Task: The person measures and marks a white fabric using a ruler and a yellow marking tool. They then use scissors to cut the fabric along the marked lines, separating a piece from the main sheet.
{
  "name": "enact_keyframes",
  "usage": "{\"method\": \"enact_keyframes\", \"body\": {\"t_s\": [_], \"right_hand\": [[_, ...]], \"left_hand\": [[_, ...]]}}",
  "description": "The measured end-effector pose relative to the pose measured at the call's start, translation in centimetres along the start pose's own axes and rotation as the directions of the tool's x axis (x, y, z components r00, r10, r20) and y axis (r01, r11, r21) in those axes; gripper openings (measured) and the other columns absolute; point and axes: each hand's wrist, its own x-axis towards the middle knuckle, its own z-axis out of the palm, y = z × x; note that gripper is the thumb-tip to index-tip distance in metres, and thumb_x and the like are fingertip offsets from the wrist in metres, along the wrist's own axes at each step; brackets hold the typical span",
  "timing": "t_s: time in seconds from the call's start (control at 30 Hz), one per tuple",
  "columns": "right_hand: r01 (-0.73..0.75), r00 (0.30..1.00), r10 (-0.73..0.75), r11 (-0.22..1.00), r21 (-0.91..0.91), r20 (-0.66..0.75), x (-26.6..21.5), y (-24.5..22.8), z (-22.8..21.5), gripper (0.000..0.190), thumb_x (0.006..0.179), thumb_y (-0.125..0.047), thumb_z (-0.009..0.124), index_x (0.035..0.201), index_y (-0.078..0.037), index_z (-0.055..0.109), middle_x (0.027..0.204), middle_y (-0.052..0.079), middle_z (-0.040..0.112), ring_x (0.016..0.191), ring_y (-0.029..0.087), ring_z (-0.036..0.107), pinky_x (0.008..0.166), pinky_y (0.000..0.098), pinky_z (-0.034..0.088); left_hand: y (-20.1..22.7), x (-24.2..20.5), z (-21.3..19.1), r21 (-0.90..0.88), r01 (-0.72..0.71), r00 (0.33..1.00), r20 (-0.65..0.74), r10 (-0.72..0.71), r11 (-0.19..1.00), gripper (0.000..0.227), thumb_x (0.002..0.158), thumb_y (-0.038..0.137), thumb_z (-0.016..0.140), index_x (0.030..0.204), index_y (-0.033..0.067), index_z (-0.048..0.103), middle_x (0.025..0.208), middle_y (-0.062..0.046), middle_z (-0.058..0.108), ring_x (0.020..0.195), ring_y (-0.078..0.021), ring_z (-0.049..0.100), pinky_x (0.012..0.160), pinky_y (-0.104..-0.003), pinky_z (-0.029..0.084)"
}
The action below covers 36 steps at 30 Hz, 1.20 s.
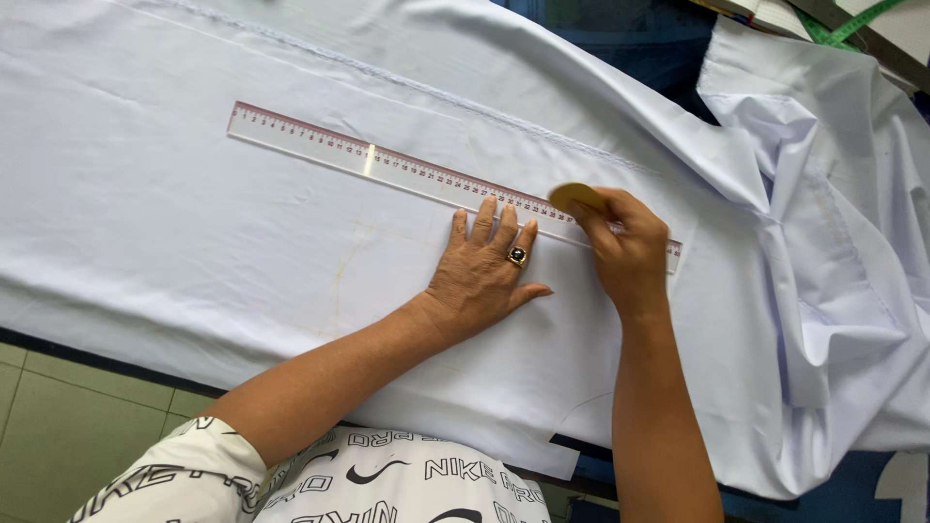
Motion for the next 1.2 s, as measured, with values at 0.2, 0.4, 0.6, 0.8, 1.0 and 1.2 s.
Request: {"method": "enact_keyframes", "body": {"t_s": [0.2,0.4,0.6,0.8,1.0,1.2], "right_hand": [[0.056,0.977,-0.057,0.998,0.010,0.206,3.3,0.7,3.1,0.009,0.097,-0.025,0.080,0.102,-0.017,0.078,0.084,0.003,0.074,0.084,0.019,0.069,0.086,0.0340,0.051],[0.135,0.964,-0.118,0.989,-0.057,0.239,3.9,-0.3,3.6,0.015,0.095,-0.026,0.081,0.103,-0.014,0.077,0.086,0.008,0.074,0.089,0.029,0.070,0.088,0.0420,0.051],[0.244,0.932,-0.169,0.946,-0.211,0.320,4.0,1.5,-0.9,0.005,0.101,-0.019,0.077,0.103,-0.014,0.078,0.084,0.007,0.073,0.083,0.027,0.069,0.084,0.0410,0.049],[0.408,0.892,-0.263,0.819,-0.403,0.368,2.6,3.3,-9.6,0.012,0.095,-0.023,0.082,0.105,-0.017,0.083,0.084,0.004,0.074,0.069,0.023,0.064,0.068,0.0359,0.046],[0.459,0.884,-0.280,0.674,-0.579,0.374,1.8,6.6,-13.6,0.017,0.099,-0.034,0.082,0.091,-0.020,0.080,0.069,0.001,0.065,0.058,0.023,0.055,0.059,0.0358,0.042],[0.458,0.884,-0.306,0.404,-0.792,0.355,0.9,7.3,-14.0,0.025,0.102,-0.050,0.077,0.086,-0.030,0.076,0.076,-0.013,0.067,0.078,0.014,0.066,0.095,0.0355,0.048]], "left_hand": [[0.3,0.3,-0.2,0.082,0.007,1.000,-0.013,-0.006,0.997,0.084,0.095,0.069,0.052,0.143,0.0009,0.054,0.136,-0.029,0.050,0.136,-0.0525,0.043,0.107,-0.062,0.027],[-0.1,0.5,0.1,0.044,0.006,1.000,-0.020,-0.005,0.999,0.080,0.097,0.068,0.051,0.140,0.0012,0.056,0.131,-0.028,0.050,0.134,-0.0515,0.044,0.105,-0.059,0.026],[-0.3,0.9,-0.3,0.030,-0.015,0.994,-0.112,0.018,0.999,0.075,0.096,0.066,0.053,0.131,0.0005,0.063,0.122,-0.026,0.054,0.125,-0.0499,0.050,0.099,-0.056,0.029],[-0.9,1.2,0.0,0.186,-0.025,0.985,-0.166,0.056,0.982,0.068,0.091,0.068,0.064,0.124,0.0094,0.065,0.119,-0.012,0.059,0.114,-0.0377,0.054,0.101,-0.053,0.039],[-2.2,2.1,-0.2,0.185,-0.106,0.990,-0.068,0.120,0.977,0.045,0.093,0.048,0.068,0.123,0.0146,0.067,0.109,-0.006,0.060,0.101,-0.0332,0.055,0.089,-0.047,0.040],[-3.4,2.6,-0.6,0.071,-0.189,0.976,-0.096,0.195,0.979,0.025,0.100,0.023,0.057,0.118,0.0149,0.072,0.104,-0.009,0.059,0.098,-0.0343,0.055,0.079,-0.047,0.044]]}}
